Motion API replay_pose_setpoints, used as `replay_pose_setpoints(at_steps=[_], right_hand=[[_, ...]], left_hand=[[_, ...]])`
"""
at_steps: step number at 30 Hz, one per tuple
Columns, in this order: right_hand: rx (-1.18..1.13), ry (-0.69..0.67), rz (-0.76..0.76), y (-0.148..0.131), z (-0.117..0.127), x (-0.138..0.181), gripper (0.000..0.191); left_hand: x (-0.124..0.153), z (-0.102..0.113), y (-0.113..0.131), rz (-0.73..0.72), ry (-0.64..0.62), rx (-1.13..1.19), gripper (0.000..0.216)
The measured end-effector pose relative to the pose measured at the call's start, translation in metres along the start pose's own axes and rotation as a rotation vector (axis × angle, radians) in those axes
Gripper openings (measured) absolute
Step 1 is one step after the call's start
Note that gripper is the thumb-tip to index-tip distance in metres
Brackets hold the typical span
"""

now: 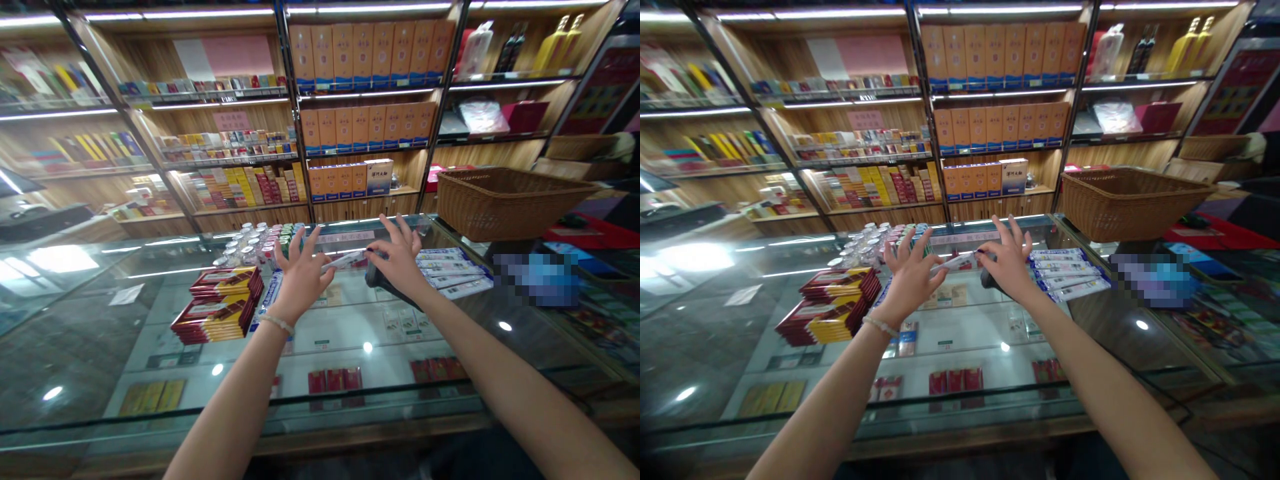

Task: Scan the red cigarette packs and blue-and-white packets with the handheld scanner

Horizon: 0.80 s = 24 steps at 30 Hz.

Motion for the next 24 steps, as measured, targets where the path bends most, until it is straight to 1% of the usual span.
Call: replay_pose_setpoints(at_steps=[6, 10, 12, 16, 19, 22, 24], right_hand=[[-0.059, -0.004, -0.045, 0.017, -0.007, 0.001, 0.035], [-0.063, -0.056, -0.09, 0.025, -0.014, 0.003, 0.03], [-0.045, -0.075, -0.088, 0.025, -0.017, 0.005, 0.028], [0.029, -0.077, -0.015, 0.017, -0.015, 0.006, 0.032], [0.095, -0.082, 0.049, 0.005, -0.007, 0.006, 0.028], [0.146, -0.114, 0.149, -0.01, -0.002, 0.006, 0.04], [0.162, -0.154, 0.224, -0.019, -0.004, 0.007, 0.043]], left_hand=[[-0.005, -0.002, -0.016, 0.06, -0.013, 0.058, 0.013], [-0.007, -0.004, -0.026, 0.087, -0.004, 0.085, 0.016], [-0.008, -0.006, -0.028, 0.101, -0.011, 0.1, 0.017], [-0.009, -0.009, -0.029, 0.135, -0.048, 0.129, 0.014], [-0.009, -0.01, -0.03, 0.15, -0.067, 0.14, 0.014], [-0.009, -0.011, -0.031, 0.164, -0.084, 0.133, 0.016], [-0.009, -0.011, -0.029, 0.16, -0.104, 0.119, 0.017]])
Point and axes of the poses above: each hand's wrist, its own x-axis away from the middle knuckle, its own z-axis out of the back of the hand, y = z × x, the point moved 7 cm from there along -x, towards the middle knuckle, and after that the axes turned 13 degrees about z, right-handed, at the moved point
